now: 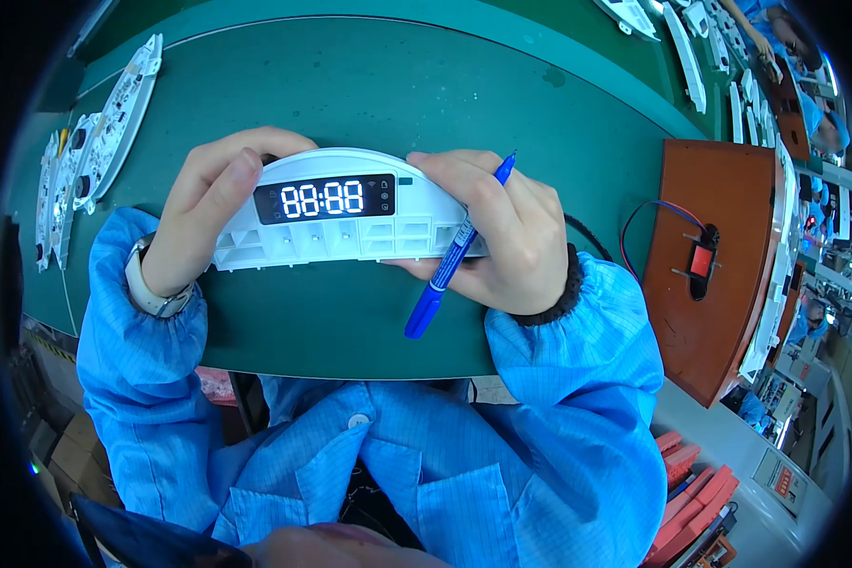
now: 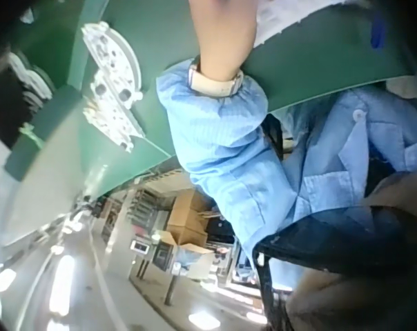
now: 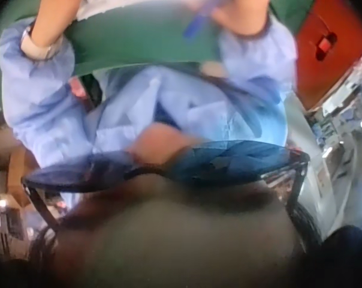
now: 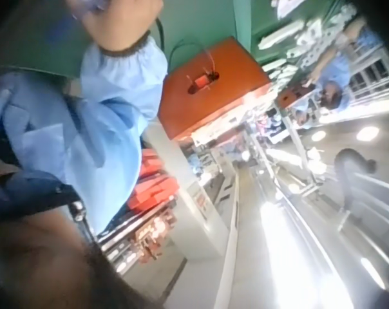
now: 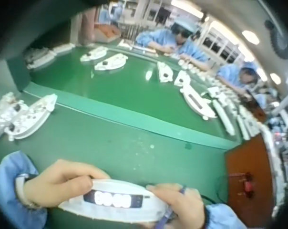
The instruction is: The person tests electronic display panels and circuit boards by connecting a test cable, checking the illuminated displays, marking the boards with a marker, and disconnecting the cable. The person then arranges the circuit boards in a storage bin.
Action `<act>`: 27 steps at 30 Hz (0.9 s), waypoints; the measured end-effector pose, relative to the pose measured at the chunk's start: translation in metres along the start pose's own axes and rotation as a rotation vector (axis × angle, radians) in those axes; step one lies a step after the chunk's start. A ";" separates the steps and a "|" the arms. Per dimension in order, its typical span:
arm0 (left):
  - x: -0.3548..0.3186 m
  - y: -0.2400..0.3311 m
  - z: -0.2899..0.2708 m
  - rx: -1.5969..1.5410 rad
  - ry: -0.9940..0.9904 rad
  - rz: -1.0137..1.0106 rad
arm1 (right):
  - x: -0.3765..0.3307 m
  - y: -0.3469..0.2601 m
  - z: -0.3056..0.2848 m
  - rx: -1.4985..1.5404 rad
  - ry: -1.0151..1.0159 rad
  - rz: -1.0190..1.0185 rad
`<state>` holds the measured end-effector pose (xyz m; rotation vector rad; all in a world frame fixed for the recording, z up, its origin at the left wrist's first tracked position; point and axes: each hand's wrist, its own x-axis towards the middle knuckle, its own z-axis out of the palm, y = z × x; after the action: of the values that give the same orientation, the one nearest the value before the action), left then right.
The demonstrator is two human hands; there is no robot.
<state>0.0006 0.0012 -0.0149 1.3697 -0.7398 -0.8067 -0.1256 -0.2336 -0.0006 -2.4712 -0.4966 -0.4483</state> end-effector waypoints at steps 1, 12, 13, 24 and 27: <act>0.001 -0.001 0.001 -0.028 0.032 0.032 | 0.000 0.000 0.000 -0.002 0.011 -0.007; 0.001 0.001 0.002 -0.033 0.009 0.019 | -0.001 0.001 0.001 -0.012 0.032 -0.033; 0.001 0.001 0.002 -0.041 0.004 0.016 | -0.001 0.001 0.002 -0.009 0.033 -0.036; 0.001 0.002 0.002 -0.008 0.009 0.024 | 0.001 0.003 0.005 -0.001 0.083 -0.059; 0.001 0.002 0.002 -0.013 0.009 0.026 | 0.001 0.003 0.005 0.004 0.084 -0.056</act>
<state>-0.0002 -0.0010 -0.0129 1.3489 -0.7421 -0.7834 -0.1225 -0.2331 -0.0056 -2.4281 -0.5329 -0.5701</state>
